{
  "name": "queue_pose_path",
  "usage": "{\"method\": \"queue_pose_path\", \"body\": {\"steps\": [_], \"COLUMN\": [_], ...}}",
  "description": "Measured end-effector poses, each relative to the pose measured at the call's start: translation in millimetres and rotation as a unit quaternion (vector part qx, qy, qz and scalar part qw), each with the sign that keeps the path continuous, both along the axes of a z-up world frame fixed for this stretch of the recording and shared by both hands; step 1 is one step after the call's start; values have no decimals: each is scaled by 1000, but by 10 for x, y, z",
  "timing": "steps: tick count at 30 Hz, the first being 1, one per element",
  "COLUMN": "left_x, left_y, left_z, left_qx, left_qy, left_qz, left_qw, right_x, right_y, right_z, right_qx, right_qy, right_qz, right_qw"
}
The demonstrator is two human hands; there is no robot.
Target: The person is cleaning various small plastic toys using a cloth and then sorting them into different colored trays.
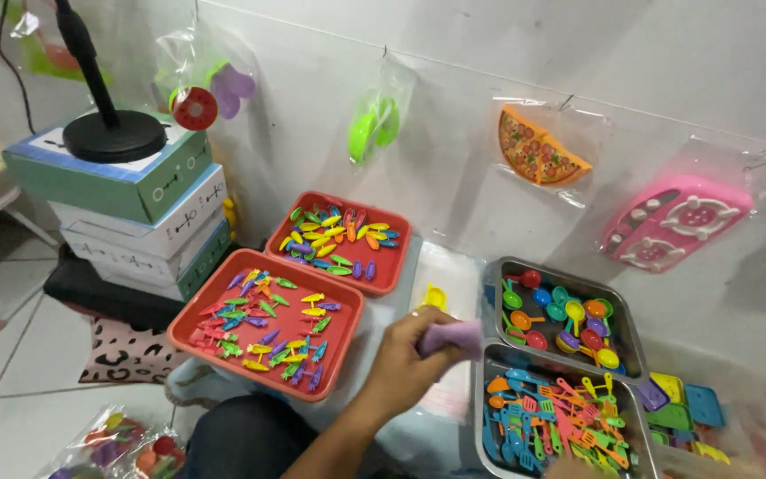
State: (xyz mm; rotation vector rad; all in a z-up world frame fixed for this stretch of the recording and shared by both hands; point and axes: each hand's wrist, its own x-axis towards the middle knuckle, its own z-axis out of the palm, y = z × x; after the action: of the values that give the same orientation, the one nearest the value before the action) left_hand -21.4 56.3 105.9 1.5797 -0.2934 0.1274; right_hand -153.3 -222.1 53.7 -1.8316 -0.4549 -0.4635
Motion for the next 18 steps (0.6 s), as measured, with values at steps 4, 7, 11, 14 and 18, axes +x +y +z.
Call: {"method": "queue_pose_path", "body": {"steps": [4, 7, 11, 14, 18], "left_x": [-231, -266, -252, 10, 732], "left_y": [-174, -232, -116, 90, 458], "left_z": [73, 30, 83, 48, -57], "left_qx": [33, 98, 272, 311, 400], "left_qy": [-169, -230, -139, -101, -137], "left_qz": [-95, -90, -148, -152, 54], "left_qw": [981, 964, 941, 933, 904], "right_x": [925, 1158, 1408, 1560, 1406], "right_y": [400, 149, -131, -475, -332], "right_z": [621, 103, -509, -932, -242], "right_qx": [-46, -3, 51, 141, 229], "right_qy": [113, 265, 311, 319, 380], "right_qz": [-7, 26, 61, -32, -102], "right_qw": [993, 964, 947, 937, 890]}}
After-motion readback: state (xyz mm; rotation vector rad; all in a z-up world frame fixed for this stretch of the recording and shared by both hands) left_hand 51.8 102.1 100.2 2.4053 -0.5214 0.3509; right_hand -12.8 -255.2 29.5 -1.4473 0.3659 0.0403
